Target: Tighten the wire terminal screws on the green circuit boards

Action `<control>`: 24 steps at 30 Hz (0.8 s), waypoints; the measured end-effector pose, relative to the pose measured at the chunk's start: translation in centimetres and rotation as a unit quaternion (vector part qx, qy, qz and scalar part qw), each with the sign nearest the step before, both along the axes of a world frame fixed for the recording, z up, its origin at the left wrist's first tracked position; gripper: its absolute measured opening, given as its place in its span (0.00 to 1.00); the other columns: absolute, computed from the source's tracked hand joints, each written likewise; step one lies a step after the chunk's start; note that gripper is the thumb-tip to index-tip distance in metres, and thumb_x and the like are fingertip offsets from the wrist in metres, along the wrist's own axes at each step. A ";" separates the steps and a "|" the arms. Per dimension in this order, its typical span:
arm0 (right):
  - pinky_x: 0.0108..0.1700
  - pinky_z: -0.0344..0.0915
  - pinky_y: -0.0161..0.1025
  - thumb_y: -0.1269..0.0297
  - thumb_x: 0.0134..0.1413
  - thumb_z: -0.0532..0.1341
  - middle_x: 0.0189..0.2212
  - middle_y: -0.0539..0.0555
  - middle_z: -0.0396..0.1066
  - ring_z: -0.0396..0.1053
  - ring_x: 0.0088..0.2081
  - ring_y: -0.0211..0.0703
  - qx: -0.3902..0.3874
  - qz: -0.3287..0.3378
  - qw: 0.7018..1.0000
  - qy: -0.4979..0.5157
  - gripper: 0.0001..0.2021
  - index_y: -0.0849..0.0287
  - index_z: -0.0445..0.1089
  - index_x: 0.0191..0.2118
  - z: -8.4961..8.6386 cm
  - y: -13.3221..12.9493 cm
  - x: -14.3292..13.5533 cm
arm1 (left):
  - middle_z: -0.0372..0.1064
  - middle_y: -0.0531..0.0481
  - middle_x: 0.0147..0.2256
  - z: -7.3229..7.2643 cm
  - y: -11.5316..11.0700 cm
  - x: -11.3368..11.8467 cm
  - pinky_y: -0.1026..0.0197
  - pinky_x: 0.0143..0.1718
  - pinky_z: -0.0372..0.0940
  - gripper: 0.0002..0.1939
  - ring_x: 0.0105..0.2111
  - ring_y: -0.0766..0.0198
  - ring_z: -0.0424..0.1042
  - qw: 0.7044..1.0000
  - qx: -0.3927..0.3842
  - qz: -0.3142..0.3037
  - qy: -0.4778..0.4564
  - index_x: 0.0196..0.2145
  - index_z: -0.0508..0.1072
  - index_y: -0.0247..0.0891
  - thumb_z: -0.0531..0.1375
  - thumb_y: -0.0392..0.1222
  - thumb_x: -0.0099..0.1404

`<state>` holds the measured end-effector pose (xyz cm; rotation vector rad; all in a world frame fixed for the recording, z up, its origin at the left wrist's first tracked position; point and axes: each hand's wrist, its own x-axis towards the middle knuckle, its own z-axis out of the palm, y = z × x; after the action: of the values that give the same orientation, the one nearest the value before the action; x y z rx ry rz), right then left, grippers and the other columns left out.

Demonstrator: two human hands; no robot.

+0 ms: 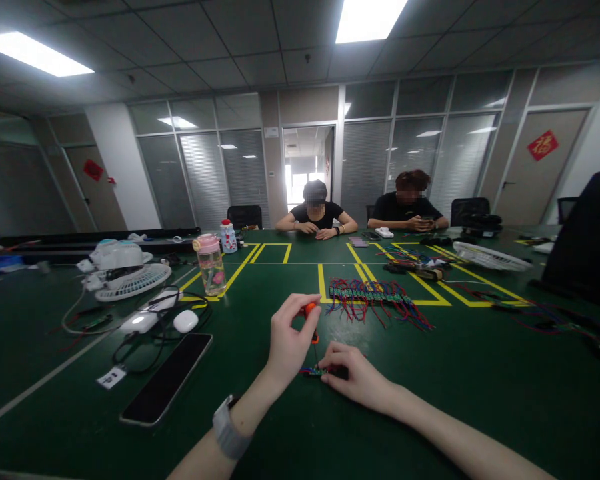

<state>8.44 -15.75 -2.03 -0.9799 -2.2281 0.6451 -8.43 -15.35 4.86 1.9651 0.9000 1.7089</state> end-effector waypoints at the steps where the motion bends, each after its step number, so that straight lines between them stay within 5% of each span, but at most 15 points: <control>1: 0.37 0.64 0.35 0.77 0.52 0.63 0.34 0.52 0.69 0.68 0.35 0.41 -0.001 -0.001 1.000 0.001 0.08 0.60 0.76 0.35 0.0 0.0 0.0 | 0.70 0.48 0.36 0.1 -0.1 0.0 0.59 0.41 0.68 0.07 0.37 0.61 0.71 1.000 0.015 0.017 0.014 0.38 0.77 0.40 0.61 0.40 0.64; 4: 0.37 0.64 0.34 0.77 0.52 0.63 0.34 0.52 0.69 0.67 0.35 0.41 -0.002 -0.001 1.000 0.002 0.08 0.60 0.76 0.35 0.0 0.0 0.0 | 0.66 0.48 0.38 0.1 -0.2 -0.1 0.59 0.42 0.67 0.08 0.39 0.62 0.70 0.999 0.023 0.034 0.031 0.39 0.78 0.42 0.59 0.40 0.65; 8: 0.36 0.63 0.34 0.77 0.51 0.63 0.34 0.52 0.69 0.67 0.34 0.41 0.006 0.001 1.000 0.002 0.08 0.60 0.76 0.35 -0.2 0.0 0.0 | 0.69 0.44 0.47 -0.1 -0.1 0.0 0.58 0.45 0.68 0.16 0.44 0.60 0.72 0.999 -0.022 -0.040 -0.004 0.49 0.74 0.41 0.50 0.39 0.71; 11: 0.37 0.64 0.35 0.78 0.51 0.63 0.34 0.52 0.69 0.67 0.34 0.41 0.007 0.000 1.000 -0.001 0.08 0.60 0.76 0.36 -0.1 0.0 0.0 | 0.72 0.45 0.43 -0.1 -0.1 0.1 0.59 0.42 0.69 0.13 0.41 0.60 0.73 0.999 -0.028 -0.044 -0.011 0.48 0.74 0.40 0.54 0.40 0.70; 16: 0.37 0.64 0.34 0.78 0.52 0.62 0.34 0.52 0.69 0.68 0.35 0.41 0.008 0.001 1.000 0.004 0.09 0.60 0.77 0.36 -0.1 0.1 0.0 | 0.66 0.49 0.36 0.1 -0.2 0.0 0.60 0.41 0.66 0.07 0.38 0.62 0.70 0.999 0.024 0.044 0.020 0.38 0.78 0.41 0.61 0.40 0.63; 20: 0.37 0.64 0.34 0.79 0.50 0.63 0.34 0.52 0.70 0.68 0.35 0.41 0.007 0.001 1.000 0.006 0.10 0.60 0.77 0.37 -0.3 0.2 0.0 | 0.67 0.46 0.45 0.0 -0.1 -0.1 0.58 0.47 0.65 0.15 0.46 0.60 0.69 1.000 -0.001 0.001 -0.003 0.45 0.76 0.41 0.51 0.37 0.70; 24: 0.36 0.63 0.34 0.80 0.49 0.63 0.34 0.52 0.70 0.68 0.35 0.41 0.004 -0.008 1.000 0.000 0.11 0.60 0.77 0.37 -0.4 0.1 0.0 | 0.71 0.46 0.42 -0.1 0.0 0.1 0.60 0.43 0.67 0.14 0.41 0.61 0.72 0.999 -0.028 -0.024 -0.024 0.47 0.74 0.39 0.52 0.38 0.70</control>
<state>8.45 -15.61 -2.43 -0.9928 -2.2202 0.6291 -8.37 -15.30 4.76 1.8862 0.8666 1.6798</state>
